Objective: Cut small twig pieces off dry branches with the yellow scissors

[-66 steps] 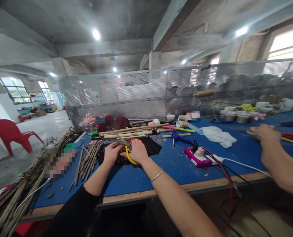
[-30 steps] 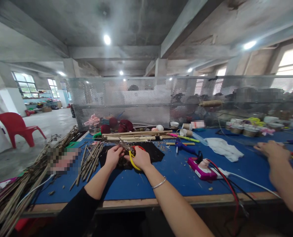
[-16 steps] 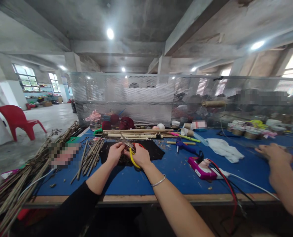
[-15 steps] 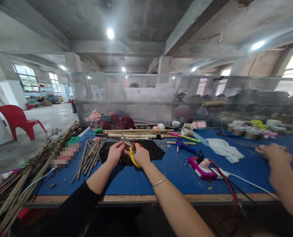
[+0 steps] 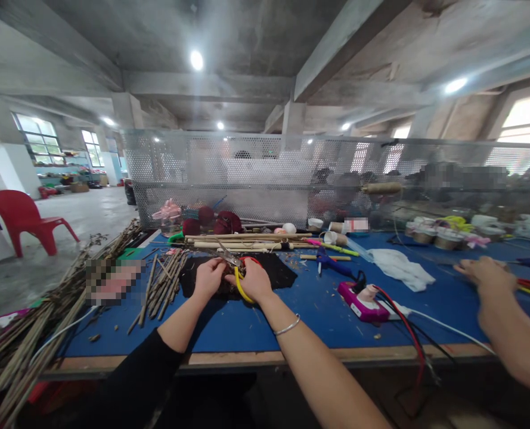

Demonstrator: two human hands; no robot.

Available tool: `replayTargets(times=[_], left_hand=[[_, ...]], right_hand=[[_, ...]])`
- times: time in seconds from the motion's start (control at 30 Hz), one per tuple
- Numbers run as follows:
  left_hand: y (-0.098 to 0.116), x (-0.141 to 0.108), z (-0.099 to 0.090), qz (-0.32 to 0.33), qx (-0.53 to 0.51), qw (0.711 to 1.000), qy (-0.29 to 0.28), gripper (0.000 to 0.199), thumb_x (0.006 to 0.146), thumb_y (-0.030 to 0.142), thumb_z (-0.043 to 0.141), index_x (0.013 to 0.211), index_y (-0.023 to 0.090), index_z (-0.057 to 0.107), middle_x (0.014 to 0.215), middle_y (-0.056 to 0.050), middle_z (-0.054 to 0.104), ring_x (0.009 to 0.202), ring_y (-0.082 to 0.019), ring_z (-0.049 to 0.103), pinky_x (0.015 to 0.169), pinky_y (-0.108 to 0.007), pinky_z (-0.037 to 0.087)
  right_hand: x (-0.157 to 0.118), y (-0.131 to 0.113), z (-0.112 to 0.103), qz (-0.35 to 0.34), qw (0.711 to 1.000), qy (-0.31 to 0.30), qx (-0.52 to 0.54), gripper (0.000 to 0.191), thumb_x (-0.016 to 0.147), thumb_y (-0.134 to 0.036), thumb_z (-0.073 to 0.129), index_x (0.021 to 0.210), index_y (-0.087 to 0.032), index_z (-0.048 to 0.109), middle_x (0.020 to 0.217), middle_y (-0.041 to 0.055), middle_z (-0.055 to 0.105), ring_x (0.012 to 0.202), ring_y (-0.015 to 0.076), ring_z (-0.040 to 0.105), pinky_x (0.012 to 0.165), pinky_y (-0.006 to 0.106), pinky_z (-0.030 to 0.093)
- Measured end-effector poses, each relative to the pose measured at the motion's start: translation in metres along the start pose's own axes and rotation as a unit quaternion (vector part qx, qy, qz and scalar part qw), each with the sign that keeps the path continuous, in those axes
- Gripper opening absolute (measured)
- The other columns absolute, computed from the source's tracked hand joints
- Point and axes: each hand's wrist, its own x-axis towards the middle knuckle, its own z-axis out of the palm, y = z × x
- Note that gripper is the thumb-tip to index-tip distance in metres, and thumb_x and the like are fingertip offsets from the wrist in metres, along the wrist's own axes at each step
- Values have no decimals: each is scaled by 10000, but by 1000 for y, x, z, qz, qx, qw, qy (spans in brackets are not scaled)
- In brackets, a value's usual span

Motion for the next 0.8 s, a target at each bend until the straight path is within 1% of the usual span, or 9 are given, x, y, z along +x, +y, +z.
replayTargets(times=[0.07,0.17,0.23,0.33,0.4,0.47,0.57,0.67,0.8], left_hand=[[4,-2,0,6,7,1000,-6,212,722,239,501,763,152,690,764,-53,683,737,-162,602,729,-259,436],[7,-3,2,-6,-32,999,-15,213,723,243,495,757,149,683,725,-44,677,689,-151,594,688,-248,440],[5,-1,4,-31,-81,996,-9,218,718,264,506,778,141,676,714,-44,670,665,-144,588,658,-241,446],[2,1,7,-95,-154,983,13,262,712,316,521,830,124,654,711,-55,653,638,-144,583,578,-234,455],[2,1,7,-124,-169,978,18,273,704,334,532,836,123,643,692,-54,637,599,-138,571,520,-222,447],[3,-1,6,-115,-147,982,7,244,694,329,545,798,131,642,649,-42,617,545,-122,545,481,-206,429],[7,-4,3,-72,-117,990,-12,199,710,323,525,734,151,624,587,-13,574,497,-101,498,445,-182,391],[8,-5,1,-59,-121,991,-14,217,747,341,466,707,165,587,564,9,527,489,-93,469,418,-167,352],[6,-2,0,-51,-108,993,-19,245,768,361,431,688,167,558,561,16,501,488,-88,444,428,-169,330]], right_hand=[[1,1,1,-13,1000,10,8,395,667,-497,596,877,-185,476,850,51,567,799,176,534,666,253,350],[2,1,3,-20,999,16,25,386,663,-464,608,889,-181,473,856,48,551,820,171,522,699,257,359],[2,1,3,-16,999,16,35,375,669,-451,604,894,-181,471,860,46,548,816,168,519,696,255,361],[2,2,1,-8,998,19,51,365,678,-434,597,913,-183,474,873,47,552,794,164,520,671,248,359],[2,3,-2,-2,998,22,65,360,694,-424,579,943,-187,474,879,45,560,784,159,524,659,241,356],[2,3,-6,6,997,29,71,345,718,-418,547,967,-192,472,870,39,569,769,154,530,649,234,353],[2,4,-11,19,998,39,53,299,737,-410,513,949,-200,492,847,29,585,748,151,538,630,225,348],[3,6,-13,35,998,21,36,269,732,-407,513,909,-204,537,821,29,608,728,154,548,615,221,348],[4,10,-15,44,998,-5,54,261,745,-379,489,907,-198,585,797,37,638,709,158,562,611,218,360]])
